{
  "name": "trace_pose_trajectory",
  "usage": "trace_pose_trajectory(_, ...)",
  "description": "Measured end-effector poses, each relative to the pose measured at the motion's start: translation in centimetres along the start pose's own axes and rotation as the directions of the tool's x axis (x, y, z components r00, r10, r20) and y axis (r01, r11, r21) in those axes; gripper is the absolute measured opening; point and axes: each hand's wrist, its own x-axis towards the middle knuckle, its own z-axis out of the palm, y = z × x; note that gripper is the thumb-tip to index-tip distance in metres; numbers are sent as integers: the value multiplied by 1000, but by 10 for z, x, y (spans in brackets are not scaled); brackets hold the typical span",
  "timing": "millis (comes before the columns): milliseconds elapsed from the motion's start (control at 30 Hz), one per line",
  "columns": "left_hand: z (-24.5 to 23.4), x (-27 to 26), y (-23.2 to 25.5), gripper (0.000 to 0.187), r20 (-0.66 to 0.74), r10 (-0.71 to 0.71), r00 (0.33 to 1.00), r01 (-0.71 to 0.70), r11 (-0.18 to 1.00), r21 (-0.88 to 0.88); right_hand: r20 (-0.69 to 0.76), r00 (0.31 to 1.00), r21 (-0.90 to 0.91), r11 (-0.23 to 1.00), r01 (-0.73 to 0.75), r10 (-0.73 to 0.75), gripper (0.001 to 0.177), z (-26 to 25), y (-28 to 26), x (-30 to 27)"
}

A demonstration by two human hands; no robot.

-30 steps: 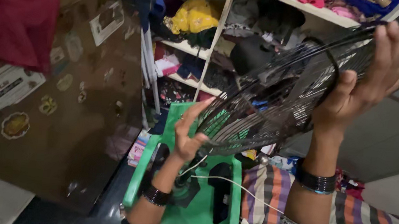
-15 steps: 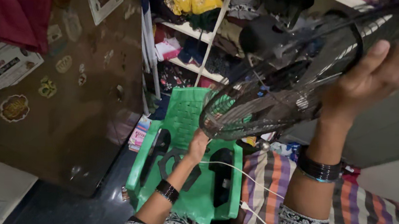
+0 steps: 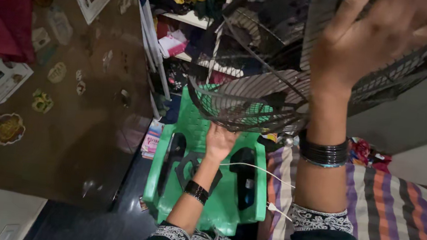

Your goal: The person reassembles an electric fan by attaching the front grille to the fan head and securing it. The hands manipulate the grille and align it with the fan blades and motor housing, then fasten it in place.

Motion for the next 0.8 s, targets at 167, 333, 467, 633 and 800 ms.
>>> trace_pose_trajectory(167,-11,10,0,59,62,27,998,-29,999,29,-67,997,-46,999,29,-32,49,1,-10,5)
trace_pose_trajectory(333,-46,25,-13,61,12,47,999,-48,994,101,-145,980,-32,990,136,-139,50,2,-10,7)
trace_pose_trajectory(467,-69,34,-14,61,382,-109,918,260,891,-371,-136,982,-65,990,121,-129,51,1,-9,5)
trace_pose_trajectory(633,-68,39,-15,51,-50,-17,999,15,999,-43,-150,981,-114,988,102,-119,50,-1,-7,5)
trace_pose_trajectory(800,-27,34,-9,62,-4,-30,1000,29,984,-176,-23,1000,-29,1000,-3,2,51,1,-16,3)
